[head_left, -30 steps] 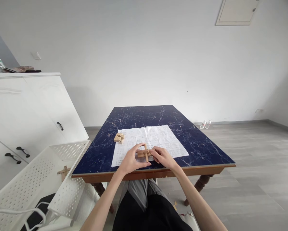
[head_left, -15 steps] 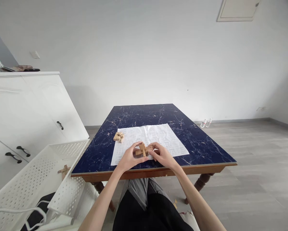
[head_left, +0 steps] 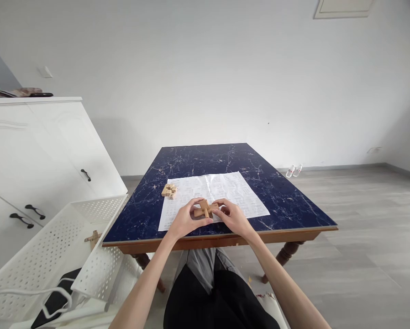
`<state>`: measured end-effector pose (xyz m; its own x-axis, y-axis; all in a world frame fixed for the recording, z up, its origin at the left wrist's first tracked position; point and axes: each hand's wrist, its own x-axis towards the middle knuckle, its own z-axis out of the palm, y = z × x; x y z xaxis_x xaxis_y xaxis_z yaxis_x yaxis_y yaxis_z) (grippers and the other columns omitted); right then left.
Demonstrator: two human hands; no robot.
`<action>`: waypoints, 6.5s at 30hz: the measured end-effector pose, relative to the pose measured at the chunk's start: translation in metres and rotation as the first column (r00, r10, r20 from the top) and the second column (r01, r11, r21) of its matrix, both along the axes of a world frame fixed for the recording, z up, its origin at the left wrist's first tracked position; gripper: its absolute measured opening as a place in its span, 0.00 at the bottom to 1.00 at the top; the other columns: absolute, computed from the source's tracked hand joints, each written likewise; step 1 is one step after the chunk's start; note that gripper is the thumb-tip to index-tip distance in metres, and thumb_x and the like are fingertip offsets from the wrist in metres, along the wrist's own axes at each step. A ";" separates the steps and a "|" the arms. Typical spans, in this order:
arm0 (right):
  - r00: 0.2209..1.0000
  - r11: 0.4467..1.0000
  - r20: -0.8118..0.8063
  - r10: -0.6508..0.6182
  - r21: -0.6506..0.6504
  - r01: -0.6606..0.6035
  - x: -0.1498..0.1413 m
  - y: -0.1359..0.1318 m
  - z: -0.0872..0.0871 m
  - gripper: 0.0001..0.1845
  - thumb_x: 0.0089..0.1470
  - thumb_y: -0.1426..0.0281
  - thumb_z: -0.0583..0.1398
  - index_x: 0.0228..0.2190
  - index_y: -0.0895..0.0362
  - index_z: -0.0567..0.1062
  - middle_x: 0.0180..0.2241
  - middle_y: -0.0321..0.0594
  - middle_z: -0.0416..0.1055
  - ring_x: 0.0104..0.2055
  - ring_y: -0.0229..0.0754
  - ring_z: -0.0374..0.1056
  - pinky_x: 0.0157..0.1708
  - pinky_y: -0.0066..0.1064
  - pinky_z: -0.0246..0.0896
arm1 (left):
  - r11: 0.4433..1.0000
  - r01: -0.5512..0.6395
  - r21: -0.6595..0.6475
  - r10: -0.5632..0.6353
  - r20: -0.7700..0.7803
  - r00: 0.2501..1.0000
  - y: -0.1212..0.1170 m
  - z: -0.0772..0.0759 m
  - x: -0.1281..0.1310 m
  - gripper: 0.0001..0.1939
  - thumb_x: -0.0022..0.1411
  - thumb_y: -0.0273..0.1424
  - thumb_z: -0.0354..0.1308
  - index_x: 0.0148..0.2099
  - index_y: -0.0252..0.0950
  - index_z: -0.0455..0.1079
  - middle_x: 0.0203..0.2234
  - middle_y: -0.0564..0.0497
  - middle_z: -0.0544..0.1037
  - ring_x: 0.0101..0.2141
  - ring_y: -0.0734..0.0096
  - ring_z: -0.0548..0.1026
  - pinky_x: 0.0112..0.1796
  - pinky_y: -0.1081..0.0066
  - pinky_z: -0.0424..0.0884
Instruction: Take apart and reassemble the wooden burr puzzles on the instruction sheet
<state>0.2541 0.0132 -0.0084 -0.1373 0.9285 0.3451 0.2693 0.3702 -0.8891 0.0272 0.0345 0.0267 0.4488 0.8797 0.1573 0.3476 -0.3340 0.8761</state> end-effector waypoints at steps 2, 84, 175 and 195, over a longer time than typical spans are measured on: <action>1.000 1.000 0.007 0.002 0.000 -0.002 0.000 0.000 0.000 0.20 0.65 0.51 0.63 0.47 0.53 0.77 0.41 0.43 0.81 0.28 0.42 0.67 0.31 0.35 0.62 | 1.000 0.007 -0.007 -0.007 0.007 1.000 0.001 -0.001 0.000 0.42 0.54 0.50 0.76 0.65 0.41 0.68 0.53 0.42 0.83 0.51 0.48 0.83 0.52 0.56 0.79; 0.960 0.980 0.278 0.012 0.188 -0.066 -0.005 -0.002 0.000 0.08 0.72 0.68 0.56 0.46 0.55 0.75 0.38 0.43 0.76 0.38 0.47 0.71 0.39 0.36 0.63 | 0.998 0.033 0.044 -0.037 0.087 0.995 0.000 0.002 0.001 0.40 0.54 0.47 0.78 0.63 0.42 0.68 0.61 0.41 0.77 0.53 0.50 0.83 0.54 0.55 0.79; 0.715 0.869 0.642 -0.276 0.485 -0.100 -0.007 -0.009 0.046 0.07 0.74 0.68 0.58 0.42 0.55 0.76 0.37 0.41 0.83 0.33 0.43 0.77 0.29 0.32 0.50 | 0.991 -0.022 0.133 0.010 0.097 0.995 -0.009 -0.001 -0.003 0.46 0.49 0.44 0.81 0.66 0.45 0.65 0.62 0.43 0.76 0.49 0.53 0.84 0.55 0.53 0.78; 0.721 0.887 0.654 -0.230 0.446 -0.121 -0.007 -0.010 0.047 0.07 0.75 0.70 0.56 0.45 0.54 0.75 0.38 0.39 0.81 0.29 0.40 0.74 0.26 0.31 0.47 | 0.993 0.006 0.122 -0.017 0.087 0.996 -0.010 -0.001 -0.004 0.47 0.51 0.44 0.80 0.68 0.46 0.63 0.65 0.44 0.74 0.52 0.53 0.83 0.56 0.53 0.78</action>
